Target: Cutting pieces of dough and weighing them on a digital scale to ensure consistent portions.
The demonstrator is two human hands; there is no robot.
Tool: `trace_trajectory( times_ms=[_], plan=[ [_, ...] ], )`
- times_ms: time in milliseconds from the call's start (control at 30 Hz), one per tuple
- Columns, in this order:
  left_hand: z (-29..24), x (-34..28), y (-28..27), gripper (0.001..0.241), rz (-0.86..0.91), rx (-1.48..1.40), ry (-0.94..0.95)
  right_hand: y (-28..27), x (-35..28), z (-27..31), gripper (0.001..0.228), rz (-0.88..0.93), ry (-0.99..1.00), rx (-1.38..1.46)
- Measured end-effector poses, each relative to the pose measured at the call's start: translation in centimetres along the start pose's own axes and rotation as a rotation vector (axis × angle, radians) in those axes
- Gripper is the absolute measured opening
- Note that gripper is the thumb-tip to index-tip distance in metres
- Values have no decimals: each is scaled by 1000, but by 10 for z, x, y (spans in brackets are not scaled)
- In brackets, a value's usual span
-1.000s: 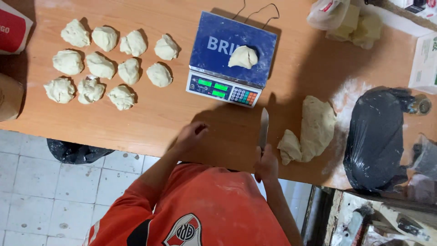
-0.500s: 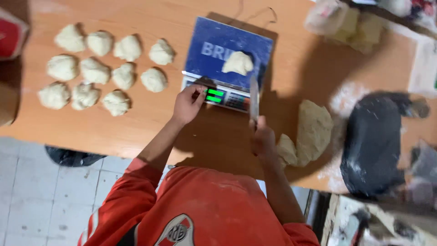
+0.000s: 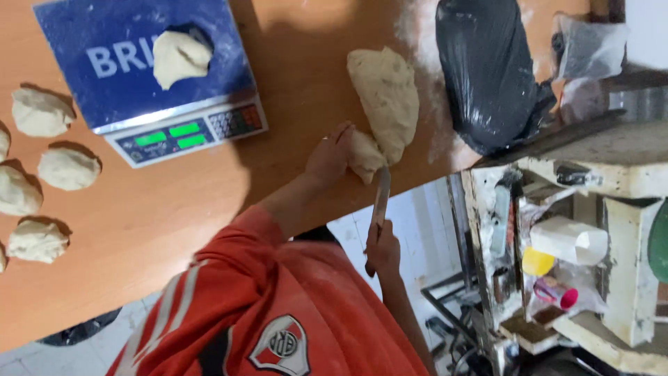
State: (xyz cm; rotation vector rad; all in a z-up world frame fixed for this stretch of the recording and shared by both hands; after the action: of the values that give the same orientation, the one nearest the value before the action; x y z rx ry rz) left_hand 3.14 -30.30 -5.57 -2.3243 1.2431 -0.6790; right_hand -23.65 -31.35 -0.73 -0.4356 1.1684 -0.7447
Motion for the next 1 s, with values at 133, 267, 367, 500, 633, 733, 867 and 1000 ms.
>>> trace_trajectory(
  times_ms=[133, 267, 367, 500, 633, 733, 867, 1000],
  plan=[
    [-7, 43, 10, 73, -75, 297, 294, -1, 24, -14, 30, 6, -11, 49],
    [24, 35, 39, 30, 536, 267, 67, 7, 31, 21, 30, 81, -102, 59],
    [33, 20, 27, 26, 559, 282, -51, 4, 39, 91, 28, 120, -170, -15],
    [33, -3, -1, 21, 317, 209, -256, 42, 67, 92, 22, 47, -274, -243],
    [36, 2, 2, 27, 270, 244, -182, 85, 101, 71, 44, -76, -556, -397],
    [37, -13, 5, 28, 315, 270, -207, 136, 135, 55, 62, 2, -578, -536],
    [-1, 7, -63, 23, 211, 289, -151, 118, 150, 73, 50, -84, -621, -389],
    [-34, 1, -205, 44, -245, -10, -24, 84, 137, 62, 32, -4, -533, -183]
  ],
)
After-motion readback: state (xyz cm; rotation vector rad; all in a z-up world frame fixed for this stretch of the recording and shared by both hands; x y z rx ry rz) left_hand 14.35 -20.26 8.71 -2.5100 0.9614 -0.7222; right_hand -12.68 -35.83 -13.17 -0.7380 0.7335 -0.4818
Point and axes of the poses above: each hand's wrist, its own x-axis towards the middle knuckle, its own y-axis out of the palm, z = x × y, the point moved 9 cm from there along x, towards the middle knuckle, and after that the axes turned 11 degrees about y, right-handed, at the moved point
